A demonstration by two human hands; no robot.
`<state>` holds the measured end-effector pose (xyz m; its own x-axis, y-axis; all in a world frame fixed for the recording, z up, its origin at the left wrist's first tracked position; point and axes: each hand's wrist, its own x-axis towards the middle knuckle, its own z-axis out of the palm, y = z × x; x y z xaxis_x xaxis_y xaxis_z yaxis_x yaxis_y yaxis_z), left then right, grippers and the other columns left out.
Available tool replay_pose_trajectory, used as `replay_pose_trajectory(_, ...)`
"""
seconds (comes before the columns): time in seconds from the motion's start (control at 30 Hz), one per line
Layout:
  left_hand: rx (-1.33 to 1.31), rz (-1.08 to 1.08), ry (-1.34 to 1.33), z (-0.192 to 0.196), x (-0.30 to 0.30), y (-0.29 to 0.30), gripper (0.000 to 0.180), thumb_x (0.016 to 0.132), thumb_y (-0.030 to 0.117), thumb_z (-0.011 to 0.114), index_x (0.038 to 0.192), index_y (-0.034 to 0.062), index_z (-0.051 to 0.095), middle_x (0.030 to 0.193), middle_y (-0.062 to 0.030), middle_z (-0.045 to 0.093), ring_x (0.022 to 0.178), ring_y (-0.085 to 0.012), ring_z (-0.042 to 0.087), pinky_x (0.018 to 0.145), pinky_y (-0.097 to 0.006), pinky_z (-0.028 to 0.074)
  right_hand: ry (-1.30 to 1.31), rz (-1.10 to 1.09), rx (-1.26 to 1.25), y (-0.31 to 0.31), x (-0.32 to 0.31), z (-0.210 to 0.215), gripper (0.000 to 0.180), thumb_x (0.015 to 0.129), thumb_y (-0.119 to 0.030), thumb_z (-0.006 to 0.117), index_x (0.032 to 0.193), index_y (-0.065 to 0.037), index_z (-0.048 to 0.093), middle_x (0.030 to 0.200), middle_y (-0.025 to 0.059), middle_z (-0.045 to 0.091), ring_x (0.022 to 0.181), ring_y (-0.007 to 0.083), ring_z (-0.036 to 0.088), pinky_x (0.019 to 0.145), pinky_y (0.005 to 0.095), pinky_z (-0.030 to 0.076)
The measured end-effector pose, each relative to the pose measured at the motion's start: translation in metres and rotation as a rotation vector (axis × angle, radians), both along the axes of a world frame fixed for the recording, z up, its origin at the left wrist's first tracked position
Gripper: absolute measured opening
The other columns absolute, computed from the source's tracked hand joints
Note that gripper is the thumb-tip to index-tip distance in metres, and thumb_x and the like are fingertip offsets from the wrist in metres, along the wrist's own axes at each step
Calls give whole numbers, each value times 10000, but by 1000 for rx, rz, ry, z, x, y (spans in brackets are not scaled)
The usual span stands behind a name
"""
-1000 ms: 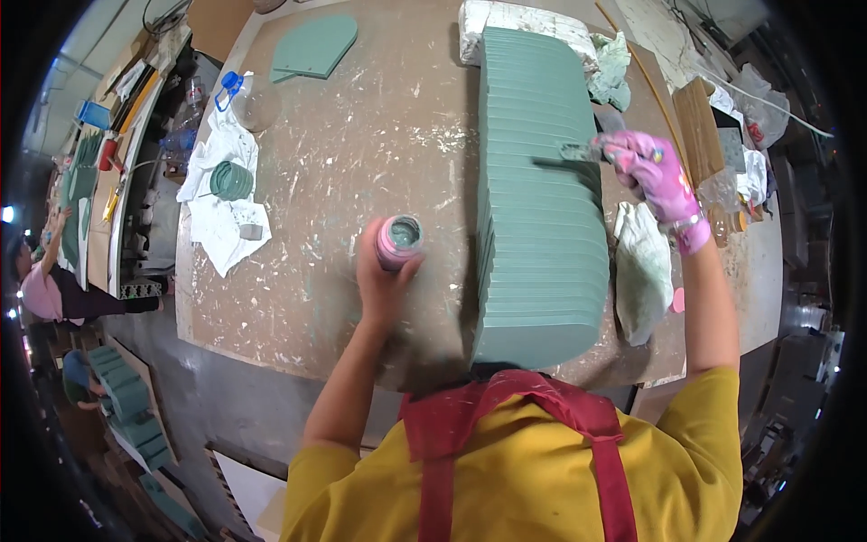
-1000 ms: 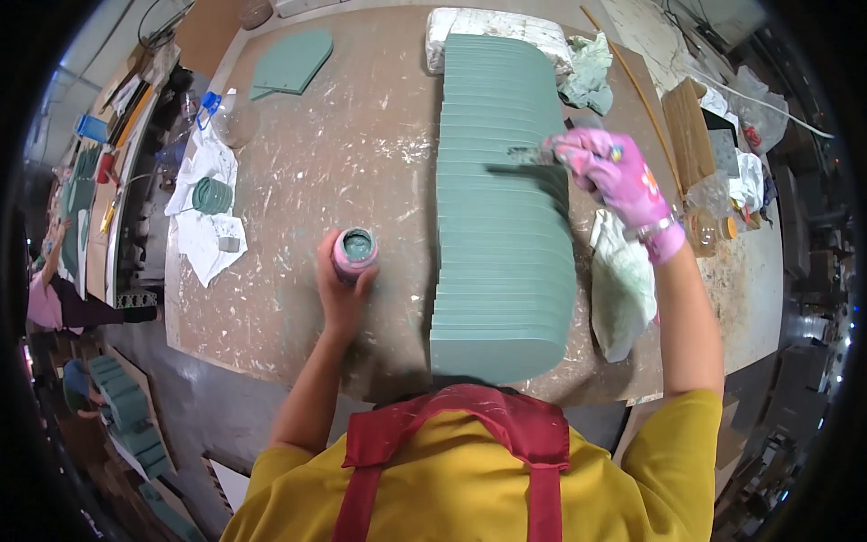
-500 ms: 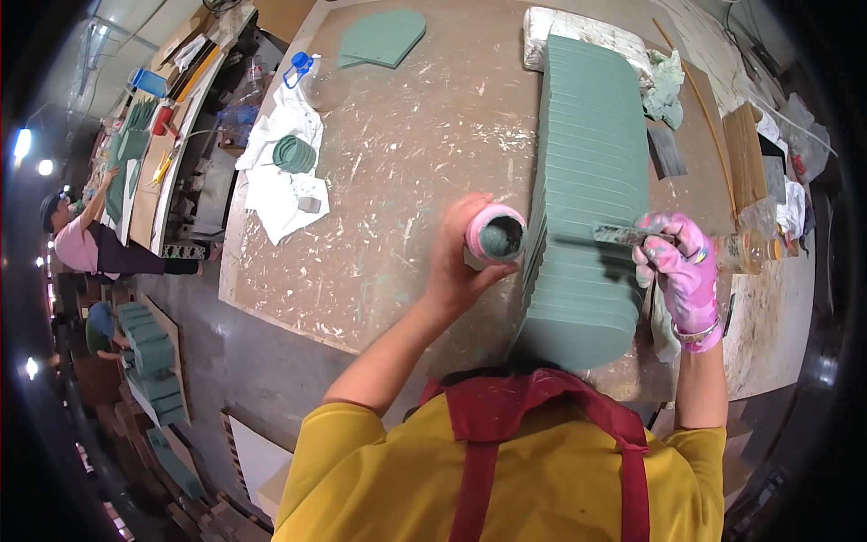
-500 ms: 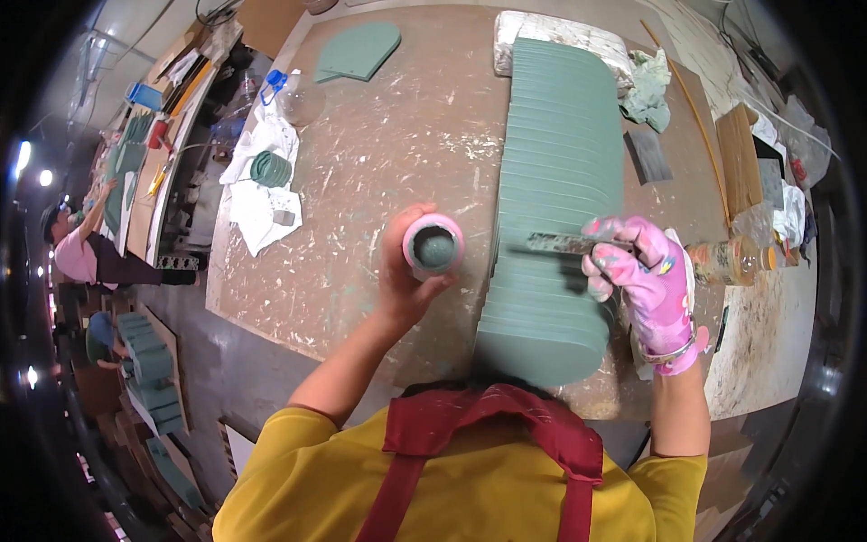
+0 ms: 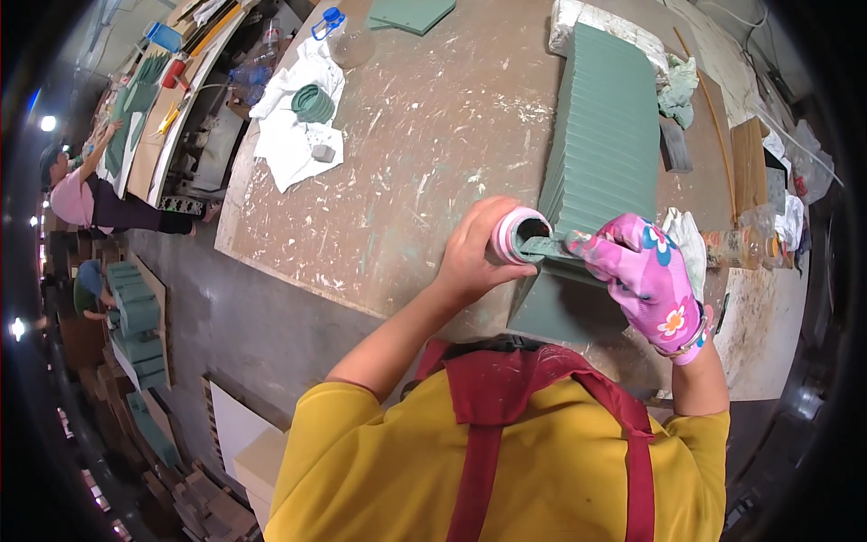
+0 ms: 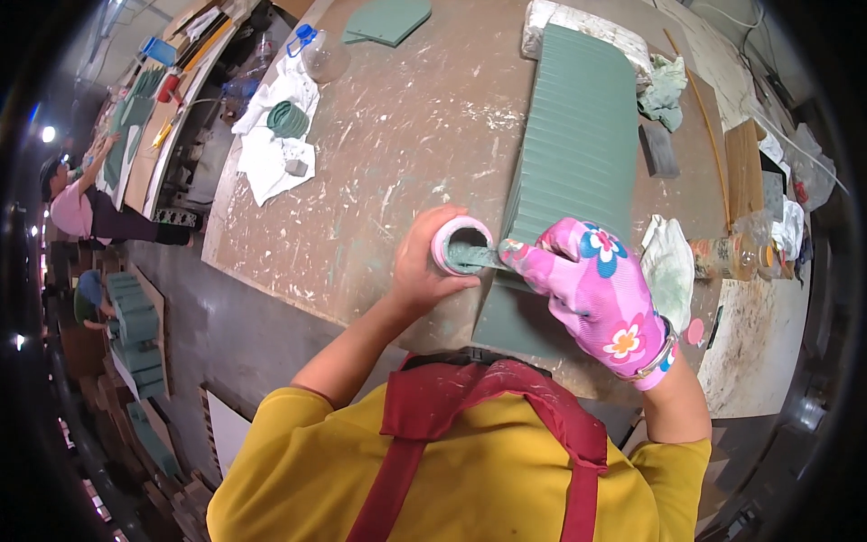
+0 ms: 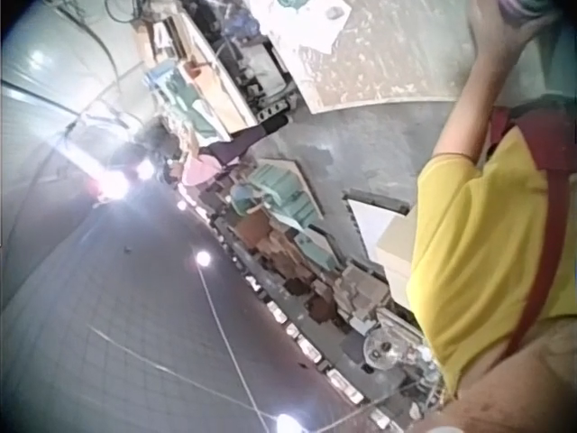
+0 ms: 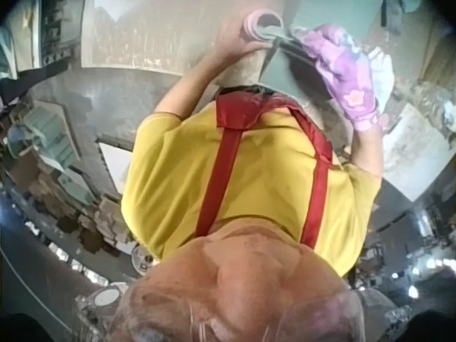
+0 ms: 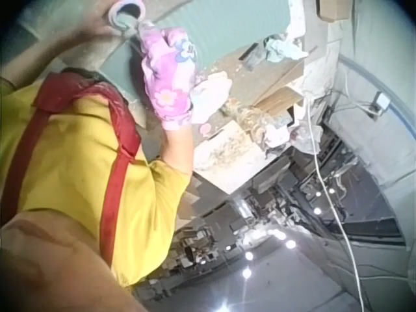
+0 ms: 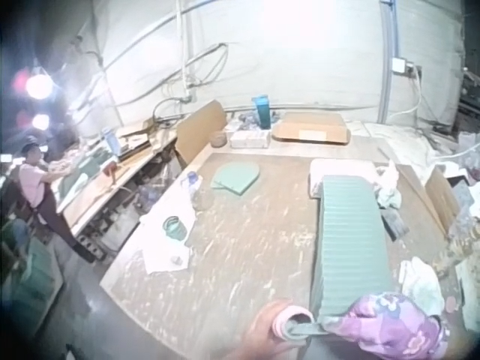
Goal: The person wipes a stack of green curved components with a cloth and liquid from a bottle, then handles a small block.
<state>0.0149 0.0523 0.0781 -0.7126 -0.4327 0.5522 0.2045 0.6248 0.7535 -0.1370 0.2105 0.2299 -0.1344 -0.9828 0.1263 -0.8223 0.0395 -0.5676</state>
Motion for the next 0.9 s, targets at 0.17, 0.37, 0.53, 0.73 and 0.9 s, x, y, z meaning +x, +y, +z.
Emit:
replay_pose_trajectory(0.17,-81,-2,2,-4,5,4,780,570,243,877,1222,35,501,1187,-176,575,1117,-373,539,940,-451,444,35,119,-29,-5,8,-6,434,694,-14,653,1121,-74,600,857,89,532,777,283,573,666,378,464)
replay_pose_trajectory(0.37,-294,73,-9,12,15,1,773,524,216,882,1187,42,525,1133,-175,586,1014,-369,569,857,-458,462,-155,40,-121,-1,10,-31,319,747,7,607,1059,-50,573,789,106,551,716,310,579,619,390,462)
replay_pose_trajectory(0.53,-374,65,-73,33,15,-2,742,495,206,877,1141,33,557,1085,-172,592,946,-363,573,823,-453,455,-100,-138,-68,2,12,-38,97,826,-39,585,915,-54,550,787,149,583,708,372,589,593,419,455)
replay_pose_trajectory(0.73,-403,43,-195,47,9,-7,669,514,245,863,1097,71,588,1092,-102,595,967,-327,567,832,-435,468,-344,19,-105,5,0,-62,177,798,-65,570,971,-53,606,866,133,569,770,347,577,656,406,467)
replay_pose_trajectory(0.9,-413,14,-252,47,13,-9,684,522,242,855,1119,69,571,1096,-97,591,1006,-334,548,871,-440,445,-200,-91,7,-3,2,-67,222,779,-154,617,997,-134,655,1101,96,576,1014,322,556,815,405,443)
